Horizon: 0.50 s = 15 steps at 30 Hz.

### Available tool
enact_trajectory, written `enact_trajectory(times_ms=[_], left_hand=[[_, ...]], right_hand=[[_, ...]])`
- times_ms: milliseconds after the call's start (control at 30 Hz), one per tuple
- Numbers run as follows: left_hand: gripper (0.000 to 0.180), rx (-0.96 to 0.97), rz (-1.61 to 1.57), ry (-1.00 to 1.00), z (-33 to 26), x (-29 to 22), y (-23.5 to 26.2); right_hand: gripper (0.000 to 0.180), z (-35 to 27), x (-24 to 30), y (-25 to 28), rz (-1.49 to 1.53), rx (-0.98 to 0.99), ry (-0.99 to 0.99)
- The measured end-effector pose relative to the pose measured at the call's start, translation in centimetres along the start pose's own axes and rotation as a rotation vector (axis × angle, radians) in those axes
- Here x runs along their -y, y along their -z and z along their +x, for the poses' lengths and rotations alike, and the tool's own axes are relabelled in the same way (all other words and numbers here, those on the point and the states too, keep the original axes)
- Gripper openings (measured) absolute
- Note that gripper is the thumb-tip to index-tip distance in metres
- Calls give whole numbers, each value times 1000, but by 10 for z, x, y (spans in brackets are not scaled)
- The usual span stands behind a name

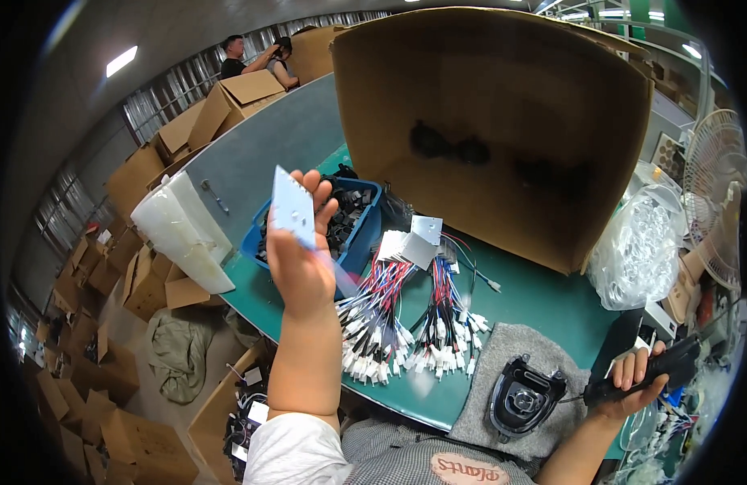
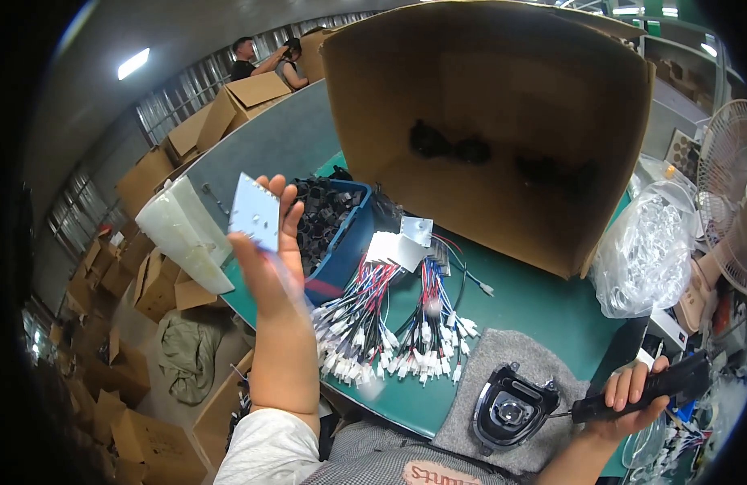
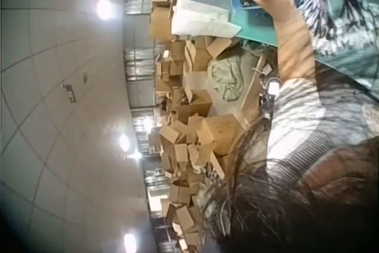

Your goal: The person assembles a plastic housing by integrating a wiring harness and securing a circuit board with screws using an electric screwdriver.

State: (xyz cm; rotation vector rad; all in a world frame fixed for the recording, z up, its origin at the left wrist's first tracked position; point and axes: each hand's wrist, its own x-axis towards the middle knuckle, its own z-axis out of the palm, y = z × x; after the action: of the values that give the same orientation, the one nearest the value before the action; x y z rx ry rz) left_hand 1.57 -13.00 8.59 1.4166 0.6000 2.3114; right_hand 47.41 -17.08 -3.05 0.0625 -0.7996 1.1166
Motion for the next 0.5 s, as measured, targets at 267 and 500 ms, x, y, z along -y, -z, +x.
enact_trajectory(times_ms=[267, 500], left_hand=[[97, 36, -817, 339, -48, -16, 2], [105, 157, -405, 468, -93, 21, -26]], right_hand=[[50, -10, 35, -37, -187, 65, 150], [52, -25, 73, -49, -405, 119, 238]])
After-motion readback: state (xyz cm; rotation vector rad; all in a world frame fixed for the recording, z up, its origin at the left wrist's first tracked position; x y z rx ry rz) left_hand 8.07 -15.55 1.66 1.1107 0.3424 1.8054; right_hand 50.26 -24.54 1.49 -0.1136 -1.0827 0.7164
